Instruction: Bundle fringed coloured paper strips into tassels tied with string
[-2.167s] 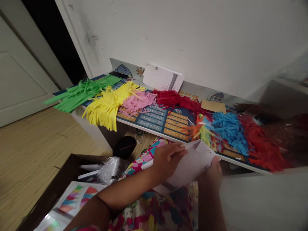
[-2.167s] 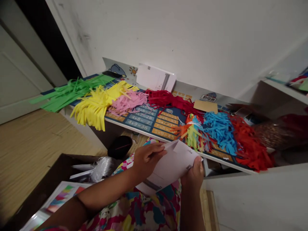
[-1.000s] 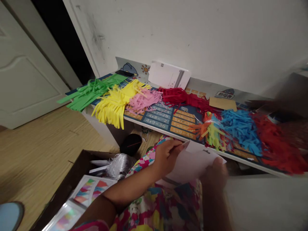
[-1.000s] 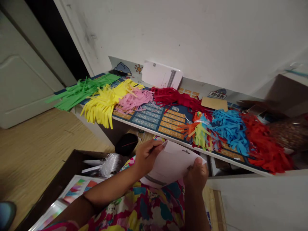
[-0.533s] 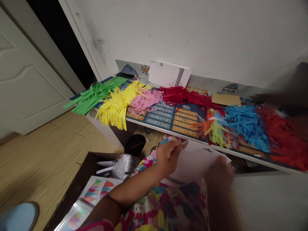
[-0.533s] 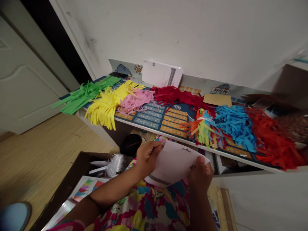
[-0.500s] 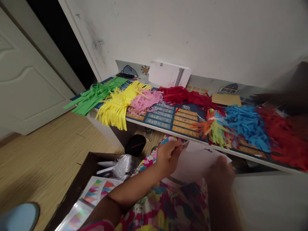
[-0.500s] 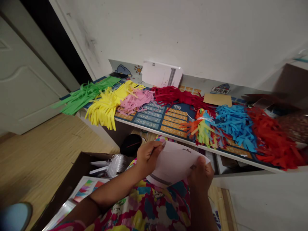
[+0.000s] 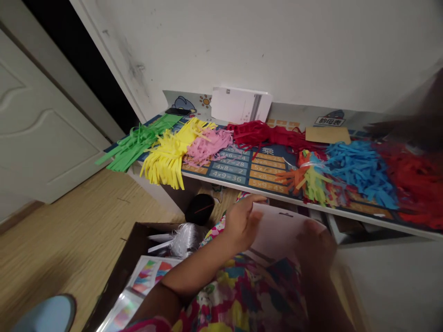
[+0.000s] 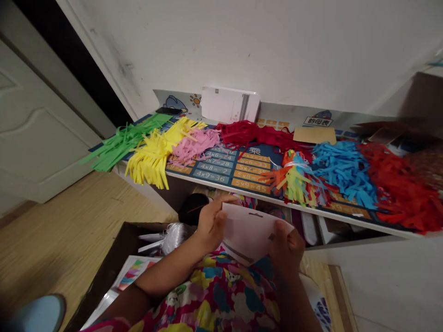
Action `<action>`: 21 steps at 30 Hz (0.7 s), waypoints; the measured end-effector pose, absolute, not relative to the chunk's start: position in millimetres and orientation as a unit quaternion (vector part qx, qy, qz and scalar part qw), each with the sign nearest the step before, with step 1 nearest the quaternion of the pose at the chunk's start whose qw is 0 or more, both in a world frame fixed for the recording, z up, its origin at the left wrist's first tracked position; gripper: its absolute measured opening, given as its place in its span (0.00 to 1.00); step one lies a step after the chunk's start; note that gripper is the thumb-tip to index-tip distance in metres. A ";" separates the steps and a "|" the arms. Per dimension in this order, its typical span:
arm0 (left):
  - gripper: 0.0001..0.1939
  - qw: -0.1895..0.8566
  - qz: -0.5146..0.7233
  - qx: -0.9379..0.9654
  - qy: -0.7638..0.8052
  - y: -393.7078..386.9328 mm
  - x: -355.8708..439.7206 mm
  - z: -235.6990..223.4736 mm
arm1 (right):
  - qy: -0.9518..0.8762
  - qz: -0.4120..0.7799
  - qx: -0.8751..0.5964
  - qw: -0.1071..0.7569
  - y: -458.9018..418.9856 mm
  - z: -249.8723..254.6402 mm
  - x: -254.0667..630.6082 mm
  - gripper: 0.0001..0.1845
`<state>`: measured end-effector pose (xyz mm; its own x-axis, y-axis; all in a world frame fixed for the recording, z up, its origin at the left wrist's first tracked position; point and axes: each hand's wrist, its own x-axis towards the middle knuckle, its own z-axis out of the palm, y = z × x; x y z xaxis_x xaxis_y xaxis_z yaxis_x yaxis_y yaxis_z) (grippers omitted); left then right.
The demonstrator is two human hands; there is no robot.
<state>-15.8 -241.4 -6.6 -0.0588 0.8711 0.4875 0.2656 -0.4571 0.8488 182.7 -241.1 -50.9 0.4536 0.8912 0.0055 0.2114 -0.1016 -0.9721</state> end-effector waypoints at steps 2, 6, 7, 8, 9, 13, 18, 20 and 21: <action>0.27 0.255 0.562 0.633 0.468 -241.3 -16.7 -6.7 | -0.429 0.327 -0.672 0.507 -242.1 -48.2 181.8 0.23; 0.26 0.281 0.550 0.617 0.488 -239.8 -24.2 -5.2 | -0.447 0.354 -0.624 0.535 -243.3 -52.7 181.5 0.24; 0.26 0.300 0.552 0.610 0.483 -239.1 -27.5 -5.3 | -0.457 0.365 -0.607 0.539 -243.5 -54.1 181.6 0.24; 0.25 0.322 0.553 0.601 0.480 -238.3 -31.3 -5.9 | -0.468 0.372 -0.593 0.540 -243.6 -54.5 181.5 0.24; 0.25 0.343 0.552 0.590 0.480 -237.1 -35.4 -7.2 | -0.483 0.375 -0.582 0.536 -243.7 -53.6 180.8 0.23; 0.20 0.402 0.523 0.564 0.497 -228.3 -53.3 -19.6 | -0.577 0.344 -0.547 0.500 -245.1 -35.3 173.4 0.26; 0.23 0.440 0.508 0.570 0.473 -216.2 -74.0 -23.9 | -0.666 0.281 -0.517 0.458 -247.7 -13.0 161.8 0.25; 0.19 0.408 0.452 0.637 0.473 -216.6 -76.3 -10.4 | -0.694 0.242 -0.525 0.429 -247.2 -13.9 157.1 0.25; 0.16 0.373 0.407 0.692 0.465 -218.4 -75.0 -1.6 | -0.707 0.228 -0.528 0.412 -246.5 -15.9 154.5 0.25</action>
<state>-75.0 -218.4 -1.6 0.2355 0.9473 0.2171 0.3397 -0.2895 0.8949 154.5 -246.5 -15.9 -0.1041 0.9340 0.3419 0.5587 0.3393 -0.7568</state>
